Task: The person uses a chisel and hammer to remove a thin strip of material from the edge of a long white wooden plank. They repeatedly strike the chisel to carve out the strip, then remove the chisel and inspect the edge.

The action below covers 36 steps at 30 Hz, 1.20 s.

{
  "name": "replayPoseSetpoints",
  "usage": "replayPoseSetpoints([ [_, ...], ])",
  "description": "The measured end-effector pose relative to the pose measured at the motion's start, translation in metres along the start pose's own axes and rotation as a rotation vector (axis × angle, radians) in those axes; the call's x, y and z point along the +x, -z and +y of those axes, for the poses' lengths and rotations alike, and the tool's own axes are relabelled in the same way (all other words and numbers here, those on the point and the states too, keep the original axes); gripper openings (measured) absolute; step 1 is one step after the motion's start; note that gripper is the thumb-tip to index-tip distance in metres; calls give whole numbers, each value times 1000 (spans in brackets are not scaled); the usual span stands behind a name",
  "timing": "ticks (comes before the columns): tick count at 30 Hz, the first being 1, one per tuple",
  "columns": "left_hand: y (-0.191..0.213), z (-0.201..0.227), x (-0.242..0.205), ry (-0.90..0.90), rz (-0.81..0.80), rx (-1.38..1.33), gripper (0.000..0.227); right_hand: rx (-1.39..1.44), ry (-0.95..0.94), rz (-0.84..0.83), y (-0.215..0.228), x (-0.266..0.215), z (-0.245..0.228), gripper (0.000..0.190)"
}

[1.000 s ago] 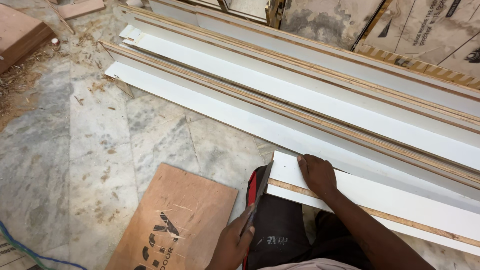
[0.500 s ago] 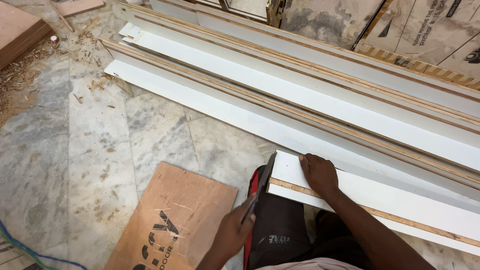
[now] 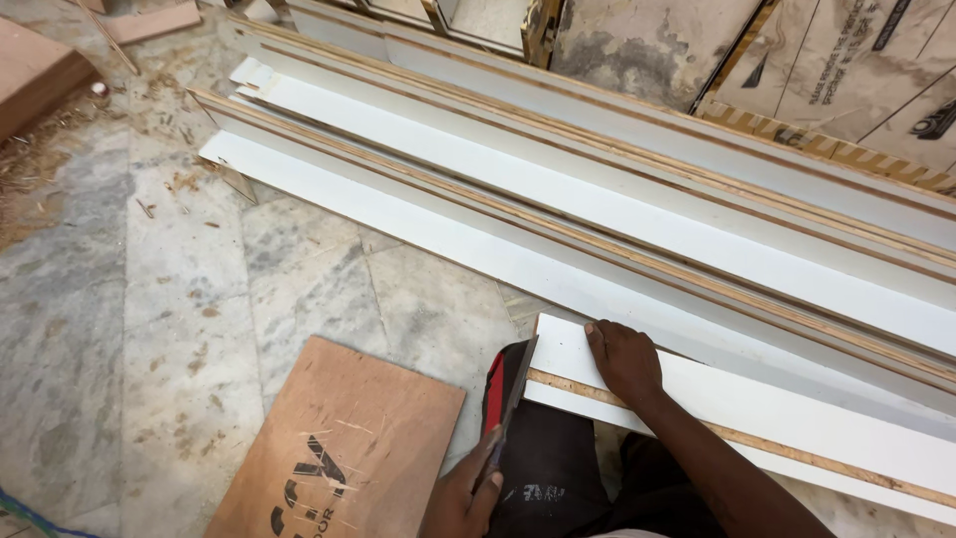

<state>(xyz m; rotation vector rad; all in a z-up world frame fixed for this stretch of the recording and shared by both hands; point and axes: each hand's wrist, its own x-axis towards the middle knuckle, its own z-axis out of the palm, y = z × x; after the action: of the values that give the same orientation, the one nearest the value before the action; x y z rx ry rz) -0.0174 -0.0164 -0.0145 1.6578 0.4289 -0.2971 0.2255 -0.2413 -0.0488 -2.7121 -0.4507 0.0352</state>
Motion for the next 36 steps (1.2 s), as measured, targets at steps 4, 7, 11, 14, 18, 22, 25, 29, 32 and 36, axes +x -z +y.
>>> replayPoseSetpoints([
  [4,-10,-9,7,-706,229,149,57,22,94,66,0,-4,5,40],
  [7,-15,4,10,-355,184,74,70,33,181,107,5,-5,-2,34],
  [11,-34,37,13,-105,170,16,73,129,263,173,19,-13,-24,30],
  [14,-50,54,17,-238,189,-14,67,194,59,40,21,-14,-32,34],
  [18,-75,64,17,-331,134,-53,72,421,168,133,20,-11,-23,32],
  [22,-103,68,22,-381,92,-69,82,860,-124,-92,51,-42,-37,36],
  [25,-111,73,24,-540,103,-65,80,1064,-303,-185,62,-60,-58,39],
  [29,-83,73,45,-485,-14,300,29,1258,-421,-131,64,-66,-43,36],
  [32,-47,57,99,-385,298,90,25,1339,-441,-109,62,-65,-20,31],
  [36,-24,39,193,-295,-39,-314,40,1389,-523,-154,55,-67,-6,42],
])
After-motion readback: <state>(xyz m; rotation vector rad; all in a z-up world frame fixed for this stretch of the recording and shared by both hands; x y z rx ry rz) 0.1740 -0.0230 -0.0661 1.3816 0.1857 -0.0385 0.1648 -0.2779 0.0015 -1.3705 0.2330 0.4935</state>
